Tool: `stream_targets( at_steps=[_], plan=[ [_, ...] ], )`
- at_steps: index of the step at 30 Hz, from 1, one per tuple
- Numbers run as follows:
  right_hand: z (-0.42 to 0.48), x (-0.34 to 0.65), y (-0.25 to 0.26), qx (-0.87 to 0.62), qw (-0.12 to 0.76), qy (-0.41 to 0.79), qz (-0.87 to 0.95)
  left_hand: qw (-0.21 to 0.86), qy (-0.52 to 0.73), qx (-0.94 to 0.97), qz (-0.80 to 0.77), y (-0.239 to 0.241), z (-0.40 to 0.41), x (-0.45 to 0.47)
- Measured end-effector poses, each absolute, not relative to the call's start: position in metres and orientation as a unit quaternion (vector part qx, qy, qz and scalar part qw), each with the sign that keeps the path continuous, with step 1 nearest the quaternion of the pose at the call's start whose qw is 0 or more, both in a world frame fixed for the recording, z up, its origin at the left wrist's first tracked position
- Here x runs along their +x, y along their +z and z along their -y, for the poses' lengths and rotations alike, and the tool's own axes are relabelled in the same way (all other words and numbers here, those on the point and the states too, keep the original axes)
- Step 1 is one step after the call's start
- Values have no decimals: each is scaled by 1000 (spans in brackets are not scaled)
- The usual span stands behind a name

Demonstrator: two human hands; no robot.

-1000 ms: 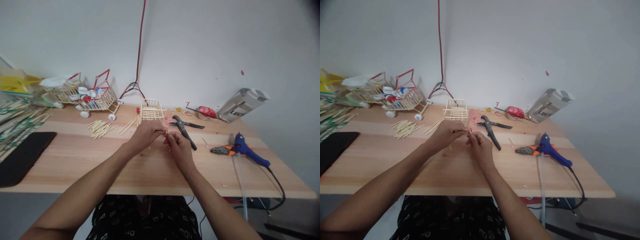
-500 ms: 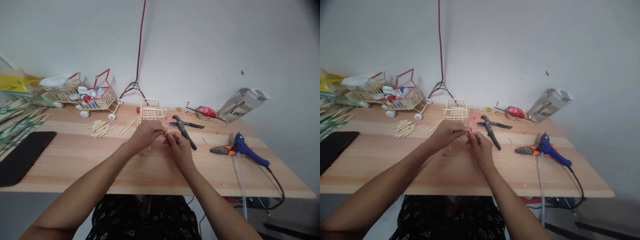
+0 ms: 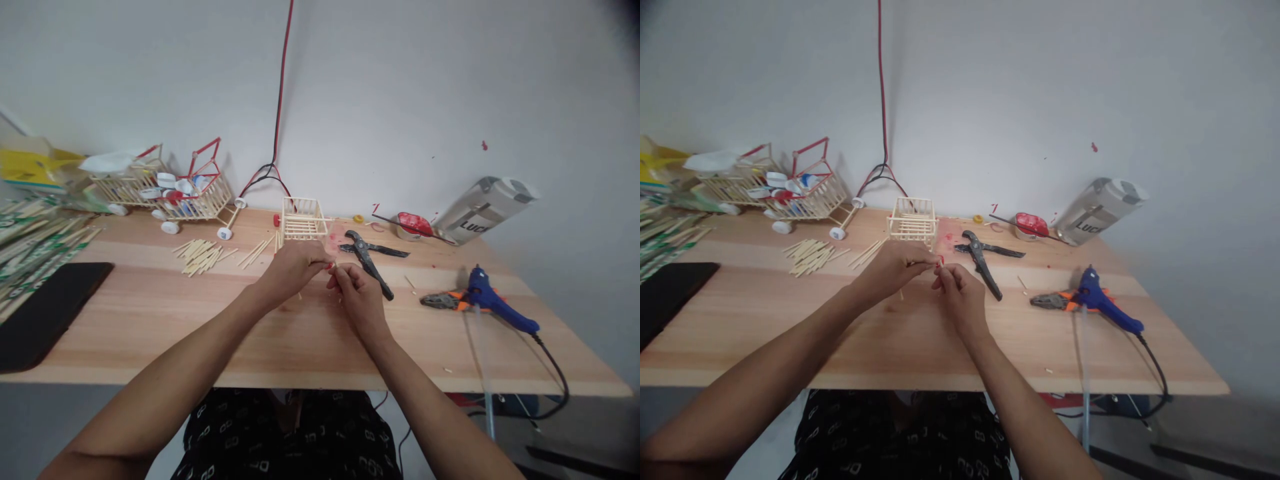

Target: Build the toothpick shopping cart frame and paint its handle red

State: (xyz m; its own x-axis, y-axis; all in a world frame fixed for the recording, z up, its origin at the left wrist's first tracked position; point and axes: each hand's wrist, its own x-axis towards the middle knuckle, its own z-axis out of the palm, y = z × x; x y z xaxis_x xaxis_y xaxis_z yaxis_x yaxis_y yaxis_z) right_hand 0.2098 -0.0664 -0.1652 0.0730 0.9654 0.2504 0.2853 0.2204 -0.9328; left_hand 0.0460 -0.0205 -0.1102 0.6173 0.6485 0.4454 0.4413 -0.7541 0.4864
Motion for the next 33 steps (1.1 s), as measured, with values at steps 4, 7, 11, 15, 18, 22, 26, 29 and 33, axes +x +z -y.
stream_targets(
  at_steps=[4,7,11,15,18,22,26,29,33],
  plan=[
    [67,209,-165,-528,509,336,590,162,307,885,-310,-109,21,46],
    [67,209,-165,-528,508,333,593,158,305,887,-310,-108,22,46],
    [66,210,-165,-527,508,331,596,159,303,886,-313,-109,22,46],
    [65,210,-166,-529,505,334,595,155,302,886,-317,-110,21,46],
    [65,210,-166,-526,508,338,592,158,300,886,-315,-110,21,46],
    [65,210,-167,-521,511,337,595,157,302,887,-313,-110,20,46],
    [66,210,-166,-525,507,341,592,161,302,886,-312,-109,21,45],
    [67,210,-166,-524,509,346,588,164,302,885,-314,-109,21,45],
    [67,209,-166,-522,515,350,583,163,301,886,-311,-109,21,45]
  ],
)
